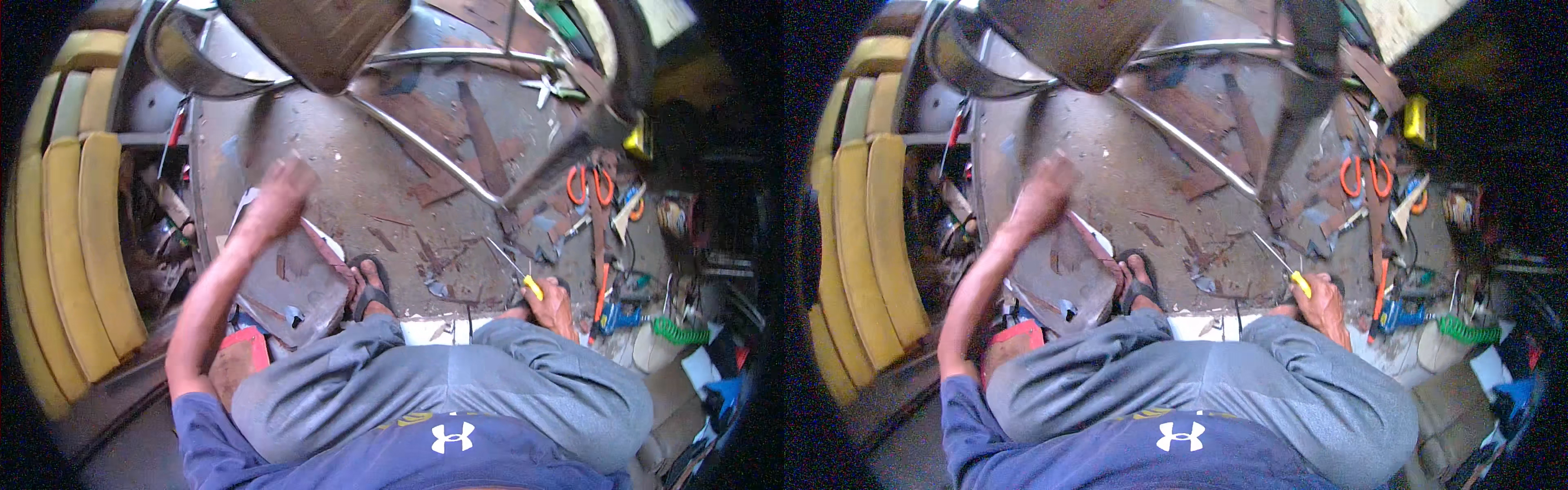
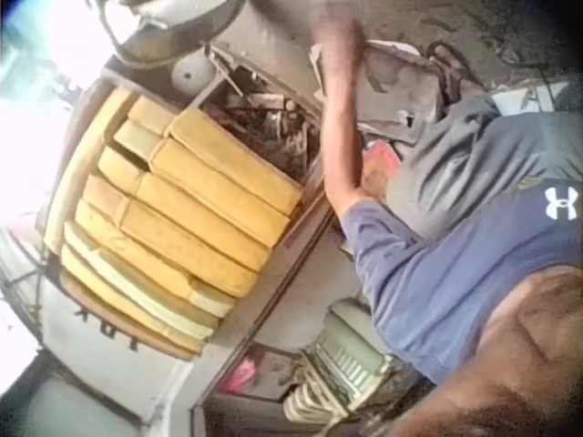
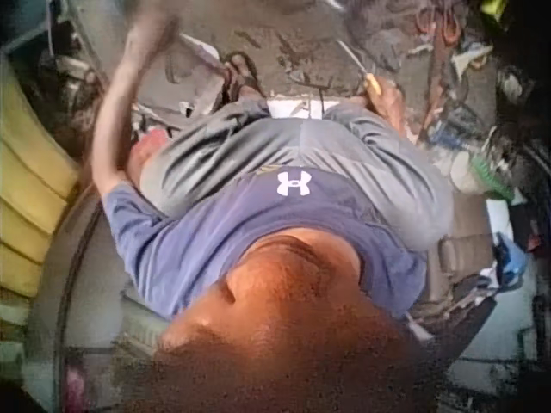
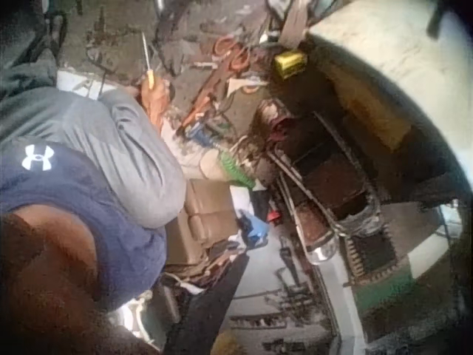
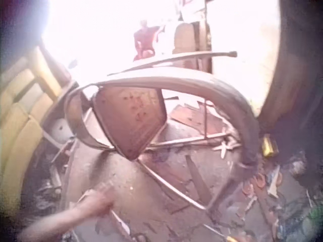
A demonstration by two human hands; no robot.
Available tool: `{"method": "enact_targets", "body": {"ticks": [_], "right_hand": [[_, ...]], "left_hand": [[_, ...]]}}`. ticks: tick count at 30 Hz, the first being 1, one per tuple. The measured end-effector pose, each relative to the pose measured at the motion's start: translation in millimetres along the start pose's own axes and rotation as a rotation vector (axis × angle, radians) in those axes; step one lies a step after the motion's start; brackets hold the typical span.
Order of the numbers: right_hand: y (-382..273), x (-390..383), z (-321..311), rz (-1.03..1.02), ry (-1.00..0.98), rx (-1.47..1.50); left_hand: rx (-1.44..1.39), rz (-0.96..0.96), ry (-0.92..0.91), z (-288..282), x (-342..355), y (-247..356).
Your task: The person disassembles a folding chair by prying off the seat covering with a tool and then uses a screwdriver to remove screws from the metal frame and seat base.
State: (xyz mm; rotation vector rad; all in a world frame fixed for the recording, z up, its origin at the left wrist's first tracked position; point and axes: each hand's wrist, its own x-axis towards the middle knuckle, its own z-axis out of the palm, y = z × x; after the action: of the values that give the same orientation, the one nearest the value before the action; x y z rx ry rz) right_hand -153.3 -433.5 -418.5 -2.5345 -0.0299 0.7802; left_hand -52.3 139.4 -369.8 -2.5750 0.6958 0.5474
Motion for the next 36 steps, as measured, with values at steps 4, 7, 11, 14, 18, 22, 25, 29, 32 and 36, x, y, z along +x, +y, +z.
{"method": "enact_targets", "body": {"ticks": [4, 7, 11, 14, 18, 22, 25, 29, 32, 36], "right_hand": [[-25.6, 11.1, -8.9, -0.068, -0.081, 0.036], [-36.9, 15.4, -21.8, -0.138, -0.053, 0.066], [-25.1, 31.7, -38.1, -0.095, -0.043, -0.076], [-16.6, 63.3, -50.4, -0.113, -0.047, -0.077], [-15.4, 87.7, -58.7, -0.034, -0.05, -0.092], [-23.4, 94.5, -53.7, -0.049, 0.002, 0.021], [-17.9, 100.0, -40.6, -0.115, 0.018, 0.053], [-9.9, 86.0, -35.1, -0.076, 0.003, -0.04], [-8.8, 72.9, -36.6, -0.067, 0.058, -0.02], [6.4, 63.8, -28.0, 0.045, 0.091, 0.281]], "left_hand": [[-0.229, 0.096, -0.168, 75.8, -65.1, 56.1], [-0.222, 0.031, -0.099, 77.9, -86.2, 49.8], [-0.364, -0.474, -0.141, 0.0, -209.8, -16.5], [-0.249, -0.817, -0.111, -41.6, -366.6, -26.0], [-0.433, -1.102, -0.755, -103.7, -406.2, -15.1], [-0.605, -0.856, -0.651, -110.1, -354.3, 5.0], [-0.324, -0.792, -0.307, -13.1, -267.4, 20.3], [-0.479, -0.125, -0.148, 56.7, -128.3, 55.1], [-0.574, -0.176, 0.074, 39.2, -59.3, 53.4], [-0.582, -0.243, 0.464, -44.2, -4.5, 5.5]]}}
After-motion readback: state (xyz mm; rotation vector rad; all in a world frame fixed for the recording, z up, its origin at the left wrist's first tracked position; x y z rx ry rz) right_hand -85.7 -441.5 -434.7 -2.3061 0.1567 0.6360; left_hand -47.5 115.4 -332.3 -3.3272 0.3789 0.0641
